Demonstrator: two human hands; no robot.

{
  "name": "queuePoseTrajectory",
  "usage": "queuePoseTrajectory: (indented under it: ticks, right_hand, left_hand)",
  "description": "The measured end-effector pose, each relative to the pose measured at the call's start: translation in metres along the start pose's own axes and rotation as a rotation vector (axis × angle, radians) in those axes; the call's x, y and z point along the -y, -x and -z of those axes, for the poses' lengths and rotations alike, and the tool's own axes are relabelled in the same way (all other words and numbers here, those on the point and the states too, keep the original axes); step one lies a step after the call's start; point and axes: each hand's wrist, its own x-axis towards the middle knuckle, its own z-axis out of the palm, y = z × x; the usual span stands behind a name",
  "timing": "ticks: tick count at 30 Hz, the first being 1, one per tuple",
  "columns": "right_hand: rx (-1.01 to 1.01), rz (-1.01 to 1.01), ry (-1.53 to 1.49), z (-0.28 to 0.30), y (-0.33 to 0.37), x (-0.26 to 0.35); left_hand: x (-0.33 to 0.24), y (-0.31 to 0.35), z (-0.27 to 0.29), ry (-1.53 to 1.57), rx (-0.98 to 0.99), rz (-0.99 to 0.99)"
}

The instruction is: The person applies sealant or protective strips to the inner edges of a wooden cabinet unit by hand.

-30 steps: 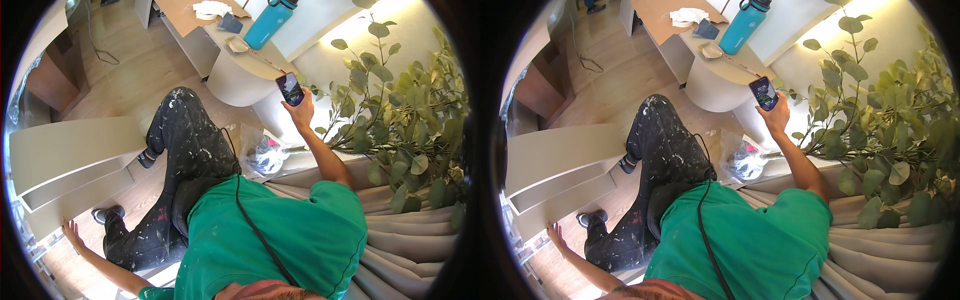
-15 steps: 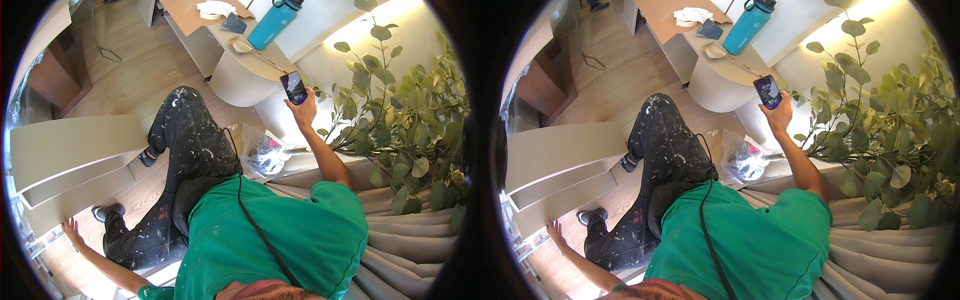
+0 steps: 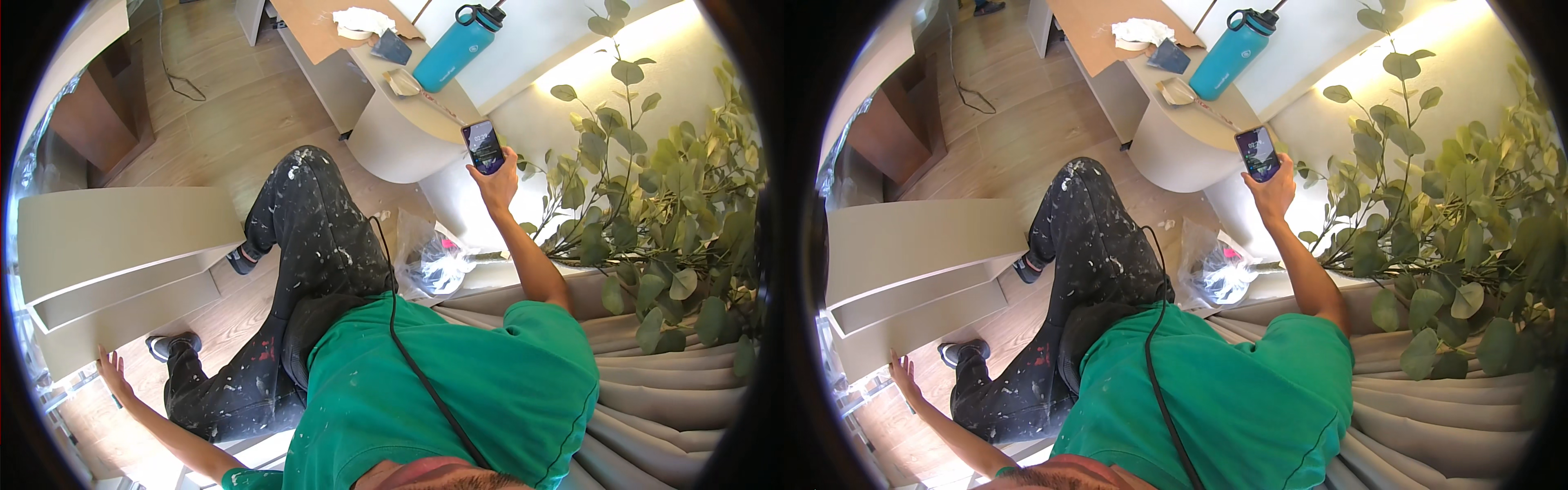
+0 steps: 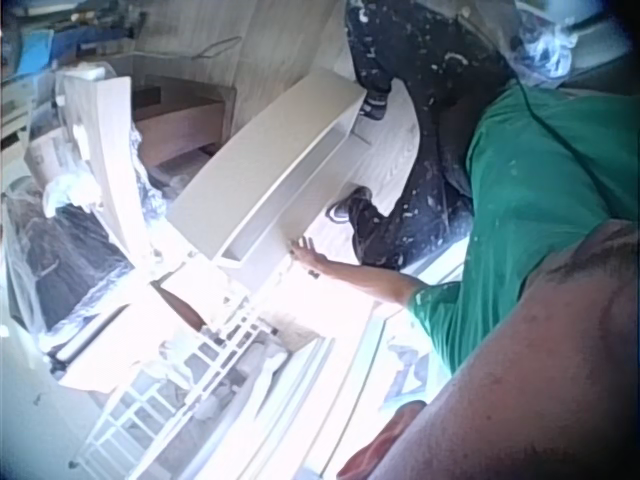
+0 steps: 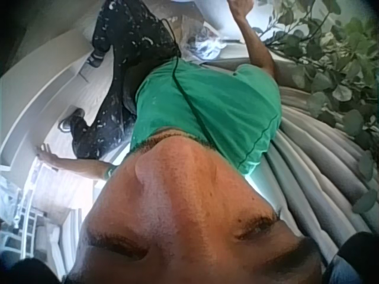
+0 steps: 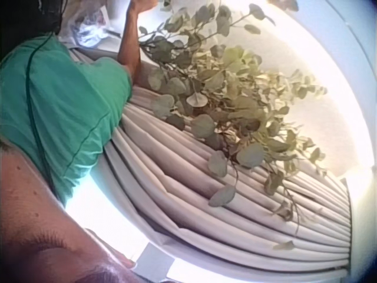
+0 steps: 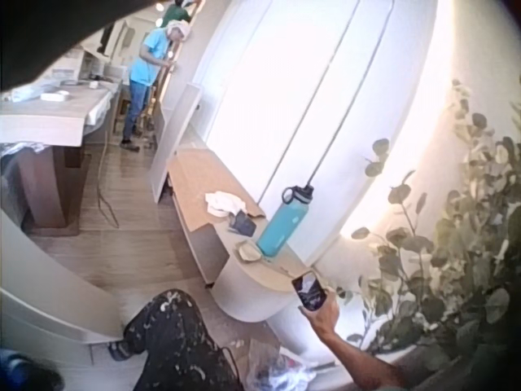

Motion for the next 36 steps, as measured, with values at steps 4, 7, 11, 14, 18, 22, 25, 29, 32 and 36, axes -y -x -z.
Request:
queuePoseTrajectory:
  ticks: [4,7,11,14,18,22,25,29,32,36]
  right_hand:
    - [-0.023,0.025,0.033,-0.003,0.0,-0.001]
    - [0.025,-0.036,0.01,-0.004,-0.006,0.002]
    - [-0.016,-0.015,0.107,-0.016,-0.039,-0.008]
    - [-0.004,-0.025,0.17,-0.027,-0.07,-0.008]
    - [-0.095,0.069,0.316,-0.04,-0.113,0.006]
    - [-0.045,0.073,0.407,-0.063,-0.153,0.009]
    - [0.01,0.144,0.462,-0.079,-0.16,-0.006]
    - [-0.013,0.22,0.468,-0.103,-0.164,-0.021]
    - [-0.018,0.237,0.464,-0.113,-0.162,-0.013]
    - [-0.147,0.346,0.463,-0.126,-0.17,0.0]
  left_hand:
    - [-0.001,0.008,-0.005,-0.005,-0.002,-0.017]
    - [0.001,0.008,-0.004,0.001,-0.001,-0.023]
    - [0.01,-0.003,0.001,0.048,-0.004,-0.027]
    - [0.013,-0.011,0.006,0.049,-0.028,0.001]
    - [0.01,-0.001,0.0,0.052,-0.022,0.004]
    - [0.009,0.004,-0.002,0.04,-0.064,-0.025]
    - [-0.002,0.016,-0.007,0.018,-0.069,-0.025]
    - [-0.007,0.026,-0.023,-0.004,-0.075,-0.013]
    - [-0.005,0.025,-0.021,0.003,-0.086,-0.019]
    - [0.009,0.017,-0.004,0.003,-0.108,-0.02]
